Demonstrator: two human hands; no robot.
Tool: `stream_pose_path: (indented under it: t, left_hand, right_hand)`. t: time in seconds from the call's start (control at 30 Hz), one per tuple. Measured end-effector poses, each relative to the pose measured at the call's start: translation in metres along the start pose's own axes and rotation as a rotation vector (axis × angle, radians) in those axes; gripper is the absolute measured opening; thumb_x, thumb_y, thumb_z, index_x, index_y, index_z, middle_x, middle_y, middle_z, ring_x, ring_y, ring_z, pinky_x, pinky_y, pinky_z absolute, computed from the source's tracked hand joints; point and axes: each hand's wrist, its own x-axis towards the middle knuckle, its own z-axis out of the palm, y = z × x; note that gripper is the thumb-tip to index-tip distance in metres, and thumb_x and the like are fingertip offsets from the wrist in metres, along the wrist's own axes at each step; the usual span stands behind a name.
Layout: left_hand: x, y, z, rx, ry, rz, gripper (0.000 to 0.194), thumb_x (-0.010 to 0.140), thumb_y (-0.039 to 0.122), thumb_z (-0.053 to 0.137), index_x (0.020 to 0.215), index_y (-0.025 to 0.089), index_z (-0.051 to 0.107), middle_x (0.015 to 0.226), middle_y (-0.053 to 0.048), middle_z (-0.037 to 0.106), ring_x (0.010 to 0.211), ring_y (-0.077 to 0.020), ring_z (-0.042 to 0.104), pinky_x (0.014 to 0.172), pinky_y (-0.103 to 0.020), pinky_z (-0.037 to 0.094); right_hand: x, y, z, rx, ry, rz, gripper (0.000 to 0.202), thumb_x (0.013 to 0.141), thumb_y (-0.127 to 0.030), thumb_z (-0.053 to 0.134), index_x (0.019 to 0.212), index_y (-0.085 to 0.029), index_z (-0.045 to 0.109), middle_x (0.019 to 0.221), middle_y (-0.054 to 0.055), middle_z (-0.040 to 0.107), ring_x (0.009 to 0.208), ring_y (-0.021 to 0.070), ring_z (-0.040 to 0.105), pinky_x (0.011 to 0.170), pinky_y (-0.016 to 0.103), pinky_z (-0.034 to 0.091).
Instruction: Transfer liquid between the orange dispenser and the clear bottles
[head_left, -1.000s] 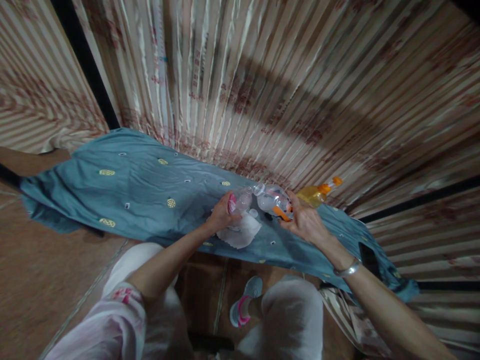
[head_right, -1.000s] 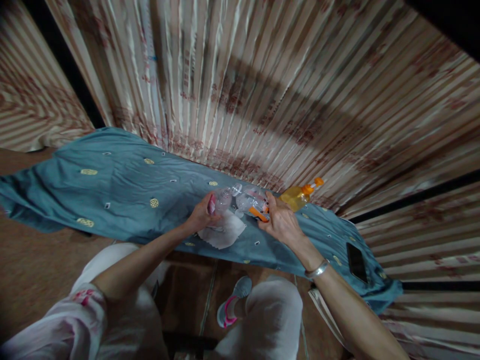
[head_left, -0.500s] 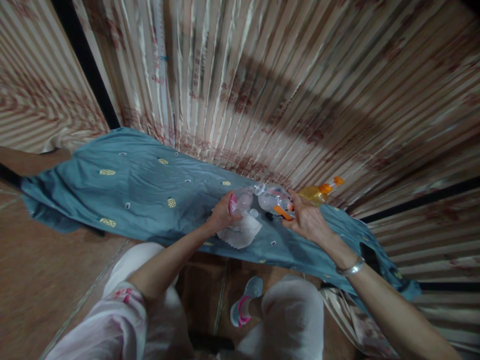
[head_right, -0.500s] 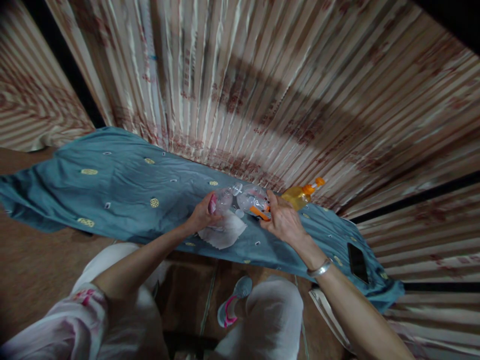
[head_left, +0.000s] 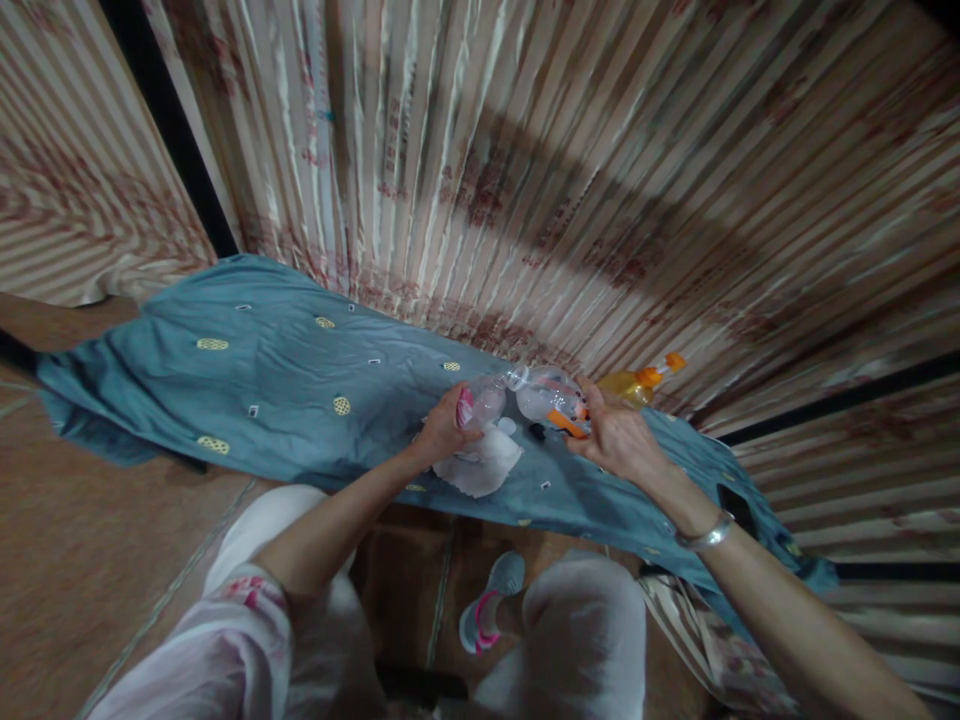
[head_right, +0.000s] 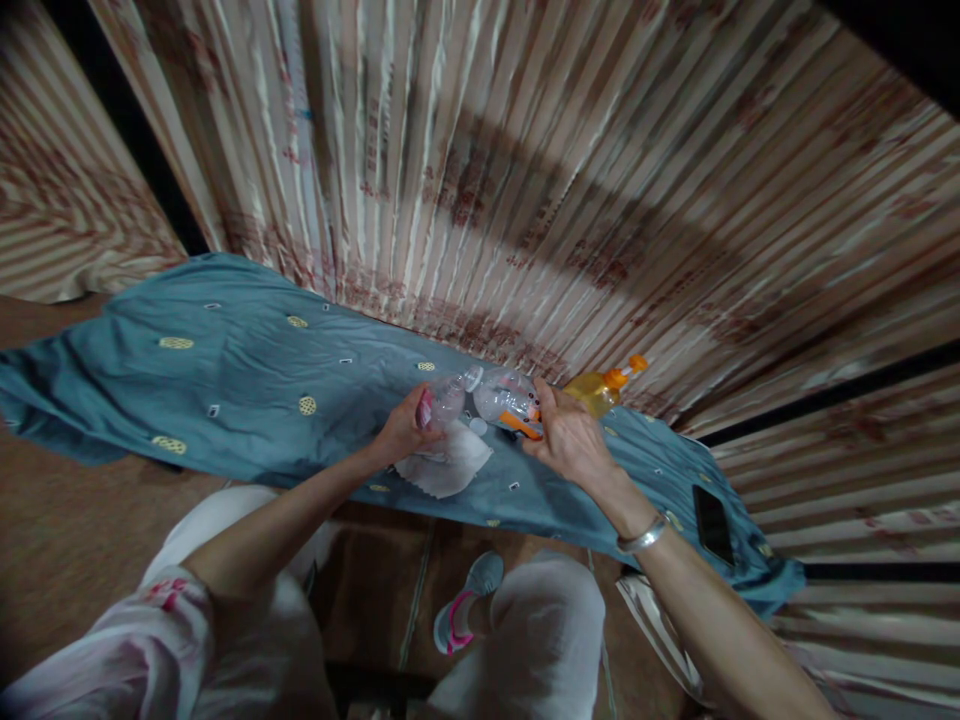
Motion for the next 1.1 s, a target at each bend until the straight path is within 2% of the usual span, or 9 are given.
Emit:
stream_pose_path:
  t: [0.13,0.3,0.47,0.7,0.87,1.1]
  left_hand:
    - [0.000,-0.003,0.000,0.007,0.008,0.023,0.096,0.059,0.025,0.090,0.146,0.014,0.050,0.149,-0.020,0.060,0.138,-0.0368,0.060,0.120,-0.053,0.046]
    - [0.000,-0.004,0.000,-0.017,0.007,0.048,0.093,0.060,0.024,0.089,0.145,0.014,0.051,0.145,-0.021,0.063,0.133,-0.0383,0.063,0.115,-0.057,0.050]
    - [0.000,-0.003,0.000,-0.015,0.004,0.045,0.093,0.061,0.022,0.089,0.145,0.010,0.050,0.147,-0.022,0.061,0.135,-0.0387,0.060,0.120,-0.055,0.046]
    - [0.001,-0.006,0.002,-0.013,0.019,0.062,0.095,0.057,0.022,0.091,0.143,0.012,0.052,0.143,-0.021,0.063,0.135,-0.0384,0.061,0.117,-0.057,0.049]
    - [0.002,-0.011,0.004,-0.023,0.026,0.078,0.093,0.059,0.024,0.091,0.143,0.013,0.053,0.144,-0.021,0.063,0.134,-0.0381,0.062,0.117,-0.057,0.048]
    - [0.003,-0.013,0.004,-0.013,0.013,0.076,0.093,0.059,0.026,0.090,0.143,0.015,0.052,0.146,-0.020,0.062,0.137,-0.0371,0.060,0.119,-0.054,0.047]
  right_hand:
    - [0.000,0.000,-0.003,-0.053,-0.010,-0.008,0.078,0.081,-0.032,0.062,0.149,0.000,0.041,0.107,0.021,0.074,0.099,0.0338,0.070,0.082,0.039,0.052]
    - [0.002,0.004,-0.003,-0.075,0.016,-0.056,0.075,0.082,-0.035,0.062,0.148,-0.004,0.042,0.109,0.020,0.074,0.099,0.0341,0.069,0.081,0.039,0.052]
    - [0.002,0.005,-0.005,-0.088,0.019,-0.072,0.076,0.082,-0.033,0.061,0.148,-0.002,0.041,0.108,0.020,0.073,0.100,0.0350,0.070,0.081,0.040,0.052]
    - [0.003,0.008,-0.004,-0.100,0.030,-0.077,0.079,0.082,-0.034,0.063,0.150,-0.002,0.038,0.119,0.024,0.071,0.107,0.0369,0.068,0.085,0.042,0.053]
    - [0.003,0.009,-0.002,-0.084,0.056,-0.093,0.079,0.081,-0.033,0.063,0.151,-0.006,0.038,0.122,0.023,0.070,0.109,0.0369,0.068,0.088,0.043,0.053]
    - [0.004,0.007,-0.007,-0.077,0.037,-0.089,0.081,0.080,-0.031,0.065,0.151,-0.002,0.038,0.126,0.026,0.068,0.113,0.0398,0.066,0.092,0.046,0.053]
